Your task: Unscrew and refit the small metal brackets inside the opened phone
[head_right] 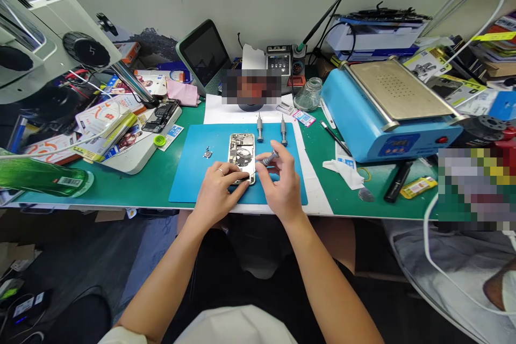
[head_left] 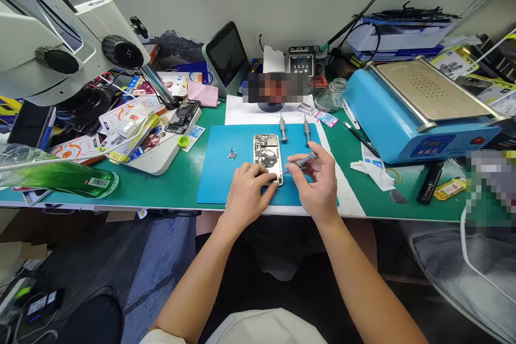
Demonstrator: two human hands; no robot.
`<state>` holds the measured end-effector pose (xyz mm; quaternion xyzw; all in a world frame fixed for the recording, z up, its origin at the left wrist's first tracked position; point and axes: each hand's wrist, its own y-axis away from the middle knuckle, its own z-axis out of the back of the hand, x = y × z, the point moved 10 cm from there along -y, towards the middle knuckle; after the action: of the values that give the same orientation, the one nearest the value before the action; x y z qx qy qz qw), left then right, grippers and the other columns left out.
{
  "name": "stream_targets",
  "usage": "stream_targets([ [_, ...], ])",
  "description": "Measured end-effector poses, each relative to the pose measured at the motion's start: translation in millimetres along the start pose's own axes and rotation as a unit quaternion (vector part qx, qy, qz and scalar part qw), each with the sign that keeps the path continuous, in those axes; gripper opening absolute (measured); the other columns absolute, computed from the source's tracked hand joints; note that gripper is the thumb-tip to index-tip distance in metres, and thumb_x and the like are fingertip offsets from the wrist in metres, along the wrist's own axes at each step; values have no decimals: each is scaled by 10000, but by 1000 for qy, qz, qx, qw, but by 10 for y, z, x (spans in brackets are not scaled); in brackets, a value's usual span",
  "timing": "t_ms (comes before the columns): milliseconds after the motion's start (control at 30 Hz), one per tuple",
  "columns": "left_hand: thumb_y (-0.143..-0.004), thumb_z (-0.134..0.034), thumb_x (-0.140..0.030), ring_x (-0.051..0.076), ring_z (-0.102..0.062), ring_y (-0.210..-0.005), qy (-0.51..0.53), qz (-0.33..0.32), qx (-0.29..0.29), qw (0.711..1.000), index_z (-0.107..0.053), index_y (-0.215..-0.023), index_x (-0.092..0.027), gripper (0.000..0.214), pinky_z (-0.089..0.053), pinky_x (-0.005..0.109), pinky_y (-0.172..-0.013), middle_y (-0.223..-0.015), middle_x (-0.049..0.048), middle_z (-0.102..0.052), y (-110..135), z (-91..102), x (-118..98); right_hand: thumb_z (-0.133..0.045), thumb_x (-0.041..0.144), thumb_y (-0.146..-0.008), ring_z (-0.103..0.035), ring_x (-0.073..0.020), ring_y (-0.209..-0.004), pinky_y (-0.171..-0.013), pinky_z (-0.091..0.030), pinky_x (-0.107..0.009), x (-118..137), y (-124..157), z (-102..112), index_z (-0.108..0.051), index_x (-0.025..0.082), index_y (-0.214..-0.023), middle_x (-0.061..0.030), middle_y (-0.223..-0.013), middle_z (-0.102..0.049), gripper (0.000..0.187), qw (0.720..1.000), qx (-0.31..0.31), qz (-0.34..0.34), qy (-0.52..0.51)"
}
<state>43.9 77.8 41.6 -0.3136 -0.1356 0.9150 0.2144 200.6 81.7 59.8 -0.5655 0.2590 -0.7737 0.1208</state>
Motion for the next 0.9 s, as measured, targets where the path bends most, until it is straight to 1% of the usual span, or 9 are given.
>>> stream_targets([
  [167,-1000,-692,-281,256,-617,-1011,-7,-5,1,1000,-781,-1092,-246,132,-497,426,-877,-1041,52,-728,-3,-1,-12,-701,194,-973,-759,-196,-921,-787,-673,-363,-9,1,-7,-481,298,-1457,-36,-1054,-767,541,1000,3,-3,8],
  [600,-1011,-672,-283,253,-611,-998,-3,1,4,1000,-789,-1081,-244,142,-493,431,-882,-1025,54,-727,-10,-1,-7,-694,208,-975,-753,-181,-905,-835,-669,-362,-22,3,-42,-498,301,-1463,-29,-1079,-767,535,999,23,-13,26],
  [900,-1015,-664,-291,251,-613,-994,-5,4,3,1000,-790,-1092,-254,152,-499,428,-878,-1023,57,-729,-16,10,-14,-686,220,-982,-759,-193,-917,-810,-680,-363,-31,-4,-58,-510,298,-1465,-37,-1072,-769,520,999,31,-18,26],
])
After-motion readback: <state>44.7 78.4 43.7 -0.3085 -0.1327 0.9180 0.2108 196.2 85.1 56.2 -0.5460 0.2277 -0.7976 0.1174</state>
